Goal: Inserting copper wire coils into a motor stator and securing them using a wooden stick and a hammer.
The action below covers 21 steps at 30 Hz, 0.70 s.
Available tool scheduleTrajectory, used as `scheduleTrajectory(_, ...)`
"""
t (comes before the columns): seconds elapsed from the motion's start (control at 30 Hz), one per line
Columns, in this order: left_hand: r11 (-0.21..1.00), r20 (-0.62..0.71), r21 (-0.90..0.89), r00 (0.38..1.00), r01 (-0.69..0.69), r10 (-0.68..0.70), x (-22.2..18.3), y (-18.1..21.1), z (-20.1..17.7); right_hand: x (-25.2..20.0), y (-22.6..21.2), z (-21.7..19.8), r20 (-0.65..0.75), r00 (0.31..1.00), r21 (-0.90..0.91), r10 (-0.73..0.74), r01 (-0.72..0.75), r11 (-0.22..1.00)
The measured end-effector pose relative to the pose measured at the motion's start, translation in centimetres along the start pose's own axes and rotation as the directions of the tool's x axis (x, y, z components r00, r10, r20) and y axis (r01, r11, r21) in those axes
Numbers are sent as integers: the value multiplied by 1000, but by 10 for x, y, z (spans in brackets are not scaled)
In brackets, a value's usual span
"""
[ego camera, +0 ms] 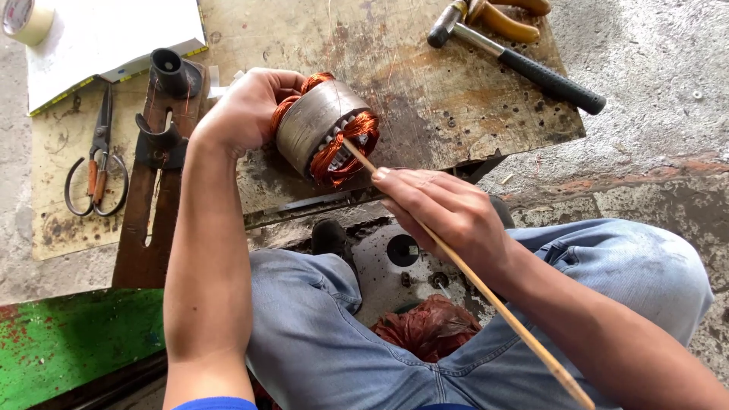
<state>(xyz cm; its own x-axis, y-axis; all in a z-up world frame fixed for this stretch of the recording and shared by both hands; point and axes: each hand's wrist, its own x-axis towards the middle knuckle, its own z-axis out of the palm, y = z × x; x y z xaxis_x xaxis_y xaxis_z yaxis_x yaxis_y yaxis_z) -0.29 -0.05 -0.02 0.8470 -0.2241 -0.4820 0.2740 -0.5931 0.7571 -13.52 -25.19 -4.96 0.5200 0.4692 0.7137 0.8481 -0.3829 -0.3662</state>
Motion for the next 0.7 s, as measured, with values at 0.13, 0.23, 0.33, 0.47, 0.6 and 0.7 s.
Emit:
scheduleTrajectory(0.13,999,-4,23,999,-32,32,4,-5,0,4,2,2,-3,1000,7,23,-23,1000)
scheduleTrajectory(0.23,998,-10,29,999,-47,48,5,-6,1,0,9,10,6,1000,-16,27,-27,1000)
scheduleTrajectory(0.33,999,-22,36,999,-33,34,5,-4,1,2,8,10,10,1000,-36,17,-16,999)
scheduleTrajectory(0.47,996,-58,89,998,-26,31,5,-5,1,-2,0,-5,45,998,-19,33,-32,999)
scheduleTrajectory(0.6,999,-58,45,998,13,-10,4,-1,2,-10,-5,-12,47,998,34,33,-34,999)
scheduleTrajectory(0.7,998,-63,59,998,30,-26,1,-1,2,-20,1,-13,46,998,11,38,-38,999)
